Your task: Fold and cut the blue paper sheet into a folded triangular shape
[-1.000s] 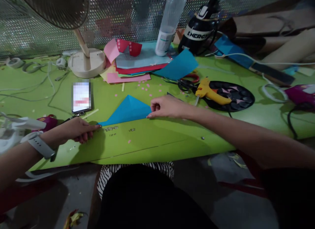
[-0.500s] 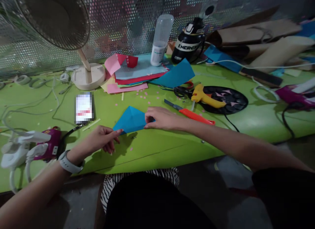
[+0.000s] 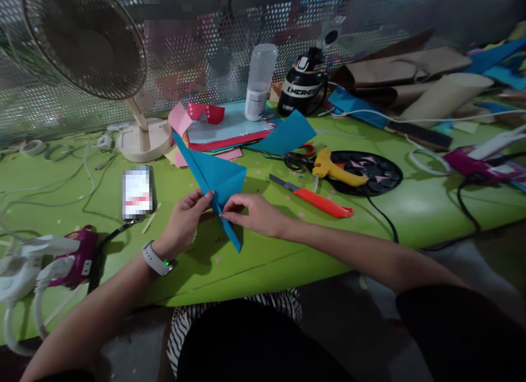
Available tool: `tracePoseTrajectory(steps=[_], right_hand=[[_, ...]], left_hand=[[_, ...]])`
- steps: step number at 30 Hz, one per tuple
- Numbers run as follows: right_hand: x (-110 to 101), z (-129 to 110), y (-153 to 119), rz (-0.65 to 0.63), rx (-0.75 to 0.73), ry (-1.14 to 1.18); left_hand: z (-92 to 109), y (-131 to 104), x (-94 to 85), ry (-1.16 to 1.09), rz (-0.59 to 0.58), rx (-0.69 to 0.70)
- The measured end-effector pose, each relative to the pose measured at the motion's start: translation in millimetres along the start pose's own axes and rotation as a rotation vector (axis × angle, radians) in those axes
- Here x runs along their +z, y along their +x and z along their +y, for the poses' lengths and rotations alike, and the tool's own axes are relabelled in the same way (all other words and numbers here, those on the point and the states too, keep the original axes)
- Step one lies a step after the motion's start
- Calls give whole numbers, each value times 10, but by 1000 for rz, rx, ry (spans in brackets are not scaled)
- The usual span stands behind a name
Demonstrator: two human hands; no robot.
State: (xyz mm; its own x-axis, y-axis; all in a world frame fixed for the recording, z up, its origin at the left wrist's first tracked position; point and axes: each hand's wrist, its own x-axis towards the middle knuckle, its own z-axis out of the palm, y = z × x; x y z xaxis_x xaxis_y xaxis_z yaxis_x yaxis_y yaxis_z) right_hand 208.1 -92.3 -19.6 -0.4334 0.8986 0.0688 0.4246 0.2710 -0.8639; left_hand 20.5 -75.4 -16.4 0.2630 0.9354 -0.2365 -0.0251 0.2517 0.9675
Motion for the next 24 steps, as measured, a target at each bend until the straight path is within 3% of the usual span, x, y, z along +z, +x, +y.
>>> tracePoseTrajectory(steps=[2, 5, 8, 10, 12, 15, 18, 24], right_hand=[[-54, 21, -26, -32, -76, -34], [-300, 67, -123, -43, -128, -177], [-695, 192, -213, 87, 23, -437], [-967, 317, -227, 271, 187, -706], [-1187, 446, -194, 309, 342, -928], [-1363, 586, -69, 252, 501, -1061], [-1410, 650, 89, 161, 562, -1112], [-1512, 661, 286, -10, 680, -1092]], left_hand=[[41, 78, -70, -61, 59, 36], [95, 179, -253, -152, 118, 29], [93, 246, -420, -162, 102, -107], [68, 266, -477, -149, 75, -178], [42, 272, -492, -145, 39, -190], [18, 260, -483, -137, -78, -149], [9, 227, -483, -85, -171, -122], [-7, 138, -515, -61, -159, -125]])
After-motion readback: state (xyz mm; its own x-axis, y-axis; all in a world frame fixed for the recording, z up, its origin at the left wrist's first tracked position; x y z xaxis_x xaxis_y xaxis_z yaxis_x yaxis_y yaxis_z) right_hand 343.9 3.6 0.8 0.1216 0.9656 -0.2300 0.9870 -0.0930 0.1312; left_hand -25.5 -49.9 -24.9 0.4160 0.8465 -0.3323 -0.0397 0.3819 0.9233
